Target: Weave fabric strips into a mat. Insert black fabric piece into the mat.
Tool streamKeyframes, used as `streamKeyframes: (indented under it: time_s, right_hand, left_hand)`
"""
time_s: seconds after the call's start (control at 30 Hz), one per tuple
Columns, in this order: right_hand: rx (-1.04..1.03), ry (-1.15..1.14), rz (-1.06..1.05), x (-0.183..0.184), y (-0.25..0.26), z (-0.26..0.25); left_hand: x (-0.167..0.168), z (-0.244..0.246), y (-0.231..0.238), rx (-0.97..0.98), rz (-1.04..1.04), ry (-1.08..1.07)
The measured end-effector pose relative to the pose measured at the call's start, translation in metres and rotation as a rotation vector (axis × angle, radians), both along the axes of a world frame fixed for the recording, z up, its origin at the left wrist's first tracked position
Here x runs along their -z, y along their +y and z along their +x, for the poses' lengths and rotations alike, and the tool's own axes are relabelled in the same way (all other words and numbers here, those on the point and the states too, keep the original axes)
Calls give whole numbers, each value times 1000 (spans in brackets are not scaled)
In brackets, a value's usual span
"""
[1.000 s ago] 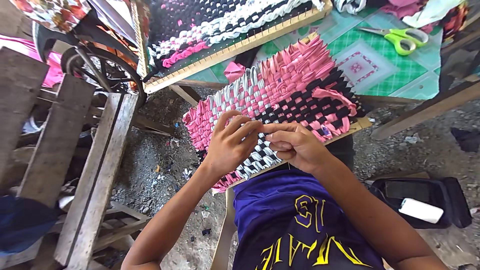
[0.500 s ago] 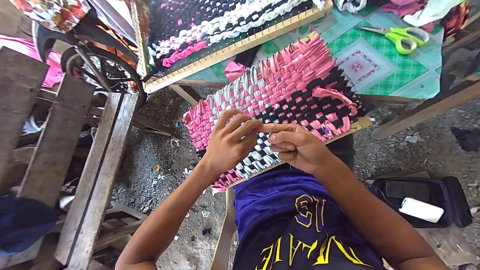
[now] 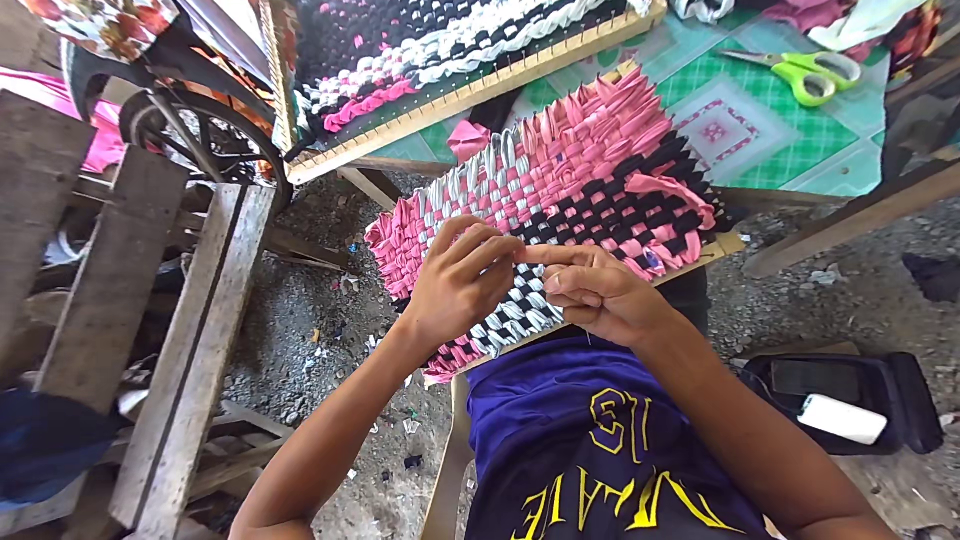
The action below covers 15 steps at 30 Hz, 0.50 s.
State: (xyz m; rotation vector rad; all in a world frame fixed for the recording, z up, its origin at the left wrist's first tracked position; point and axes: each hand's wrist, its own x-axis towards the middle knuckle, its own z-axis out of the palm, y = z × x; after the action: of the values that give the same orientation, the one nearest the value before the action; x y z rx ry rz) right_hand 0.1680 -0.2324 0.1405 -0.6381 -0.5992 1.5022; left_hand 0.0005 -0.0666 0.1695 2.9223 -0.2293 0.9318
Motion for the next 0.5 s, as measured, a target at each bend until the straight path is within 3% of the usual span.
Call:
streamKeyframes:
  time_s: [0.5]
  right_hand:
    - [-47,37,49,7,-3,5]
  left_hand:
    - [5,3,-1,29,-23,-33]
